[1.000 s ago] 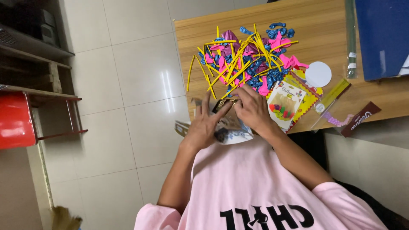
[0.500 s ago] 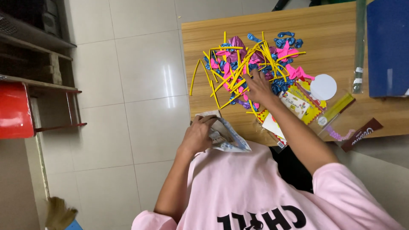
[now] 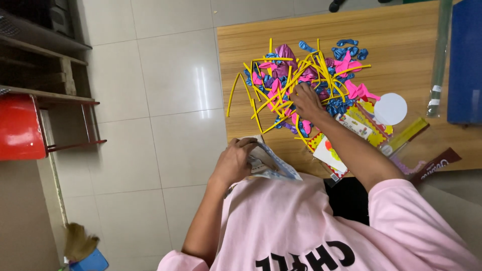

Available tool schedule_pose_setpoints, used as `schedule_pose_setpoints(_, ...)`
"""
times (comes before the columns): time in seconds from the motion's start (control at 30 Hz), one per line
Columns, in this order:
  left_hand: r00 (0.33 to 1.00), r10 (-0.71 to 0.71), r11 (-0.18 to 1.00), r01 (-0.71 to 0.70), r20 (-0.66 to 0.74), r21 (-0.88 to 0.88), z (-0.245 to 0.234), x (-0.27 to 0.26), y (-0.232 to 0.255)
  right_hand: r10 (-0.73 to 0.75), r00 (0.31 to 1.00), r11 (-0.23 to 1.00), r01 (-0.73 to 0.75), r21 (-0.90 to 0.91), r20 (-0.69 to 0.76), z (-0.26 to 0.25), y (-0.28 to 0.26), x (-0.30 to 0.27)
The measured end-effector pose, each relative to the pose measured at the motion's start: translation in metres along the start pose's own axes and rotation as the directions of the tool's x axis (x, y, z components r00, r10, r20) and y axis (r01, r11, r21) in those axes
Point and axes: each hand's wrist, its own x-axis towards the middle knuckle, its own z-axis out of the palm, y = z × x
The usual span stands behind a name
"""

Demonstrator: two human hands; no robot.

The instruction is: The person organizes various craft items on a table by gathering yellow balloon sticks into a bundle, placing them in a small clear plastic bag, and then gathering pink and blue balloon pieces into a separate bag.

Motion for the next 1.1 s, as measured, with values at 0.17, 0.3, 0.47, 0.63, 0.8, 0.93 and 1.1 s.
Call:
schedule_pose_setpoints(0.17, 0.998, 0.065, 0.993, -0.063, 0.016, -0.099, -0.022, 0.006, 0.009, 0.059, 0.982, 0.997, -0.048, 0.065, -0.177, -0.082, -0.033, 0.005)
schedule_pose_setpoints(0.3, 0.972, 0.231, 0.967, -0.235, -0.046, -0.103, -0.018, 0.010, 0.007, 0.231, 0.937, 0.961, -0.178, 0.209, -0.261, -0.150, -0.065, -0.011)
schedule_pose_setpoints(0.47, 0.976, 0.218, 0.969, -0.215, 0.016, -0.121, -0.017, 0.012, 0.020, 0.408, 0.890, 0.874, -0.318, 0.369, -0.201, -0.153, -0.044, -0.037)
schedule_pose_setpoints(0.63, 0.979, 0.202, 0.974, -0.197, 0.036, -0.112, -0.005, 0.008, 0.016, 0.487, 0.850, 0.835, -0.386, 0.392, -0.202, -0.177, -0.059, -0.046)
schedule_pose_setpoints(0.8, 0.938, 0.335, 0.929, -0.345, -0.087, -0.136, 0.007, 0.007, 0.009, 0.496, 0.813, 0.778, -0.261, 0.571, -0.304, -0.217, -0.088, -0.064)
schedule_pose_setpoints(0.93, 0.943, 0.324, 0.921, -0.333, -0.078, -0.202, 0.007, 0.006, 0.018, 0.514, 0.804, 0.656, -0.146, 0.740, -0.298, -0.270, -0.148, -0.085)
schedule_pose_setpoints(1.1, 0.959, 0.281, 0.931, -0.281, -0.034, -0.232, 0.019, 0.010, 0.017, 0.456, 0.751, 0.407, 0.301, 0.862, -0.477, -0.277, -0.204, -0.108)
